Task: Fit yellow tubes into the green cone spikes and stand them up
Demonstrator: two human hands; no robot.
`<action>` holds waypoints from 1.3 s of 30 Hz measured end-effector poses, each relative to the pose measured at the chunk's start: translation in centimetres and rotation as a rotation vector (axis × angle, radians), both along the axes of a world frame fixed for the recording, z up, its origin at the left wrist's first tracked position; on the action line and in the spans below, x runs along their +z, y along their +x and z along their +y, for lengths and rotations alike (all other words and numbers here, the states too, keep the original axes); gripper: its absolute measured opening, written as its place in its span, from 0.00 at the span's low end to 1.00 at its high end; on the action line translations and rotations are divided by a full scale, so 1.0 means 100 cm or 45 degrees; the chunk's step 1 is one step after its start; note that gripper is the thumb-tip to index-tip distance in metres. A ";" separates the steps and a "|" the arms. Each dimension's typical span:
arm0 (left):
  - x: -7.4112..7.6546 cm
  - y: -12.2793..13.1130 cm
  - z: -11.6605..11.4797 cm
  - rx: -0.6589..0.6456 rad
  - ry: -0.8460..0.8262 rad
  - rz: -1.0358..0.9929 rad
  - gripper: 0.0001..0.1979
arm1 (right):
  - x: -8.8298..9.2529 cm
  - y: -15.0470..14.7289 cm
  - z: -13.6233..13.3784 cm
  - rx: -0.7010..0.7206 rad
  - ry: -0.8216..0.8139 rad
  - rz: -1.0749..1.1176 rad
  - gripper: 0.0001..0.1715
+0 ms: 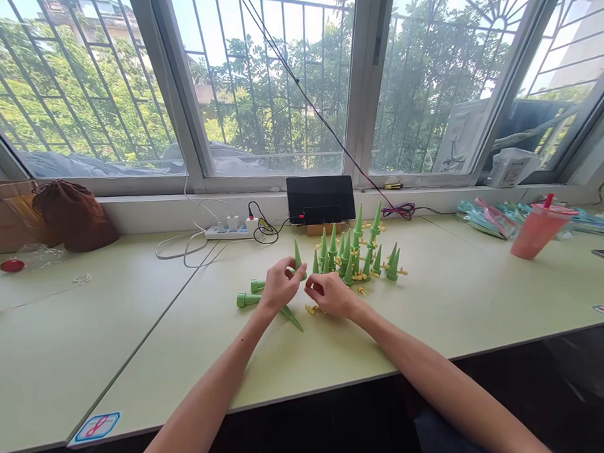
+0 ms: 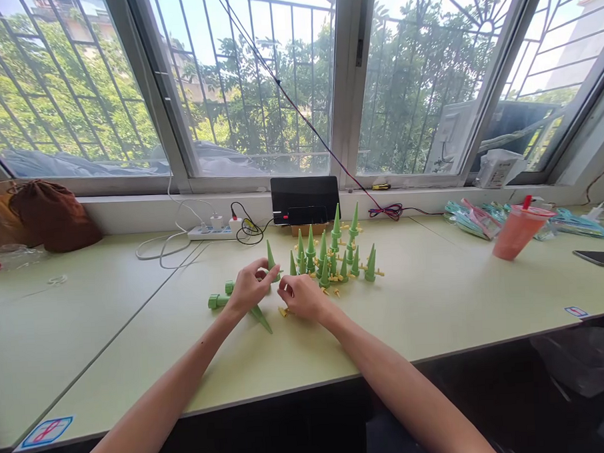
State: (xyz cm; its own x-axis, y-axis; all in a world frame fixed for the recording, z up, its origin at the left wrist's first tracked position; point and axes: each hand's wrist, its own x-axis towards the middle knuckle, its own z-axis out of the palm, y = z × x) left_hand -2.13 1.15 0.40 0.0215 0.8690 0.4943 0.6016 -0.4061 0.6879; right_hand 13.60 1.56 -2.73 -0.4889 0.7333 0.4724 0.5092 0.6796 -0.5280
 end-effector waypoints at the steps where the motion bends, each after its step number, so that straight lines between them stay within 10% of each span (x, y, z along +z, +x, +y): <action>1: 0.000 0.000 0.000 0.003 0.004 0.005 0.15 | 0.000 0.000 0.000 0.003 -0.003 -0.006 0.07; 39: -0.001 -0.001 0.001 0.052 0.049 0.025 0.15 | 0.009 0.014 -0.003 0.282 0.021 -0.294 0.10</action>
